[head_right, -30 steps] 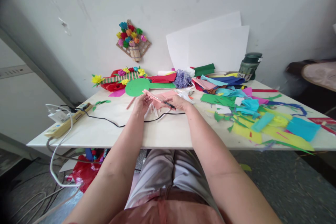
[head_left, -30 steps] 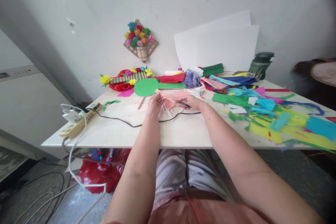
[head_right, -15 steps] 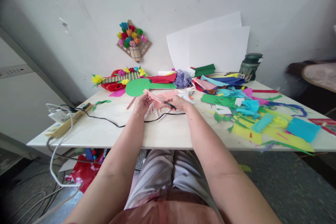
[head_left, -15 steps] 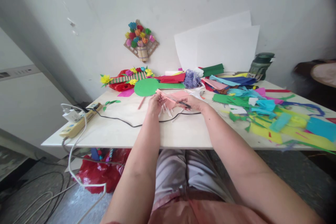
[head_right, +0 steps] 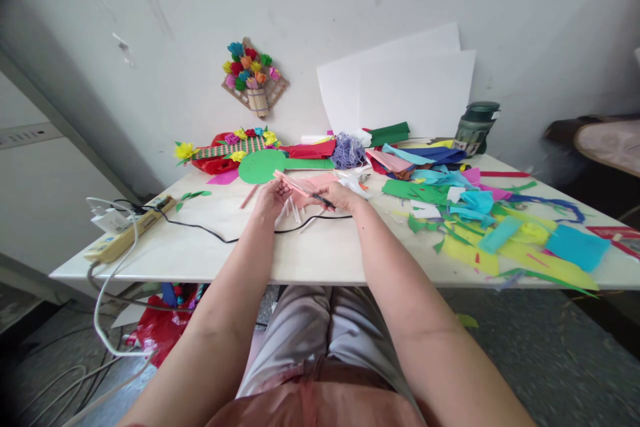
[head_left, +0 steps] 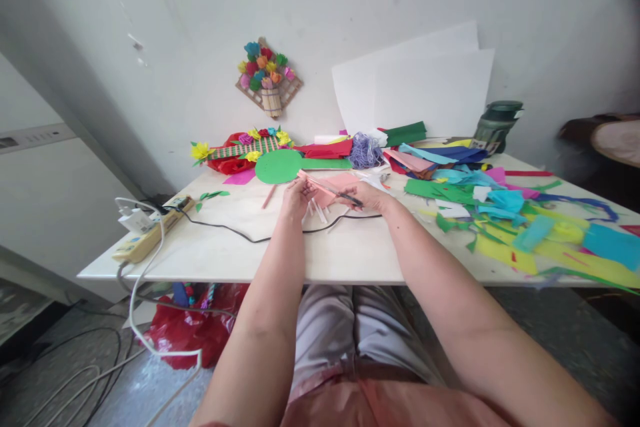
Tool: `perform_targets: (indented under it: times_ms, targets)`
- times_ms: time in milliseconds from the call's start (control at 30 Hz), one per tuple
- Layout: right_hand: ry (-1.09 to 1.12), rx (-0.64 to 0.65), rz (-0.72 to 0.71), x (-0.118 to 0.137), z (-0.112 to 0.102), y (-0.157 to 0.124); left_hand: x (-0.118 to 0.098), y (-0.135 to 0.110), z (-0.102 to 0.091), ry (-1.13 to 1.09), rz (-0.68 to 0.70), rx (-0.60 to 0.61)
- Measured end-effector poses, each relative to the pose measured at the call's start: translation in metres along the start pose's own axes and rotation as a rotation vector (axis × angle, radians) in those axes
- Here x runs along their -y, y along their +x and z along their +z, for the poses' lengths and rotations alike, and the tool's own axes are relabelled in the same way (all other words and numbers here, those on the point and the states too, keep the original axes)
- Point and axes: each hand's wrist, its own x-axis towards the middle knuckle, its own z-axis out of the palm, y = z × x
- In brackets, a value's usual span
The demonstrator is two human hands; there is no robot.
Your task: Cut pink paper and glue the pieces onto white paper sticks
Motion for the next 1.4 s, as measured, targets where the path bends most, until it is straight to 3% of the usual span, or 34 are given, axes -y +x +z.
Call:
perform_targets:
  times_ms: [1400]
  targets:
    - [-0.02,-0.024,0.005,0.005,0.001,-0.004,-0.001,0.002,-0.003,0.007,-0.013,-0.04]
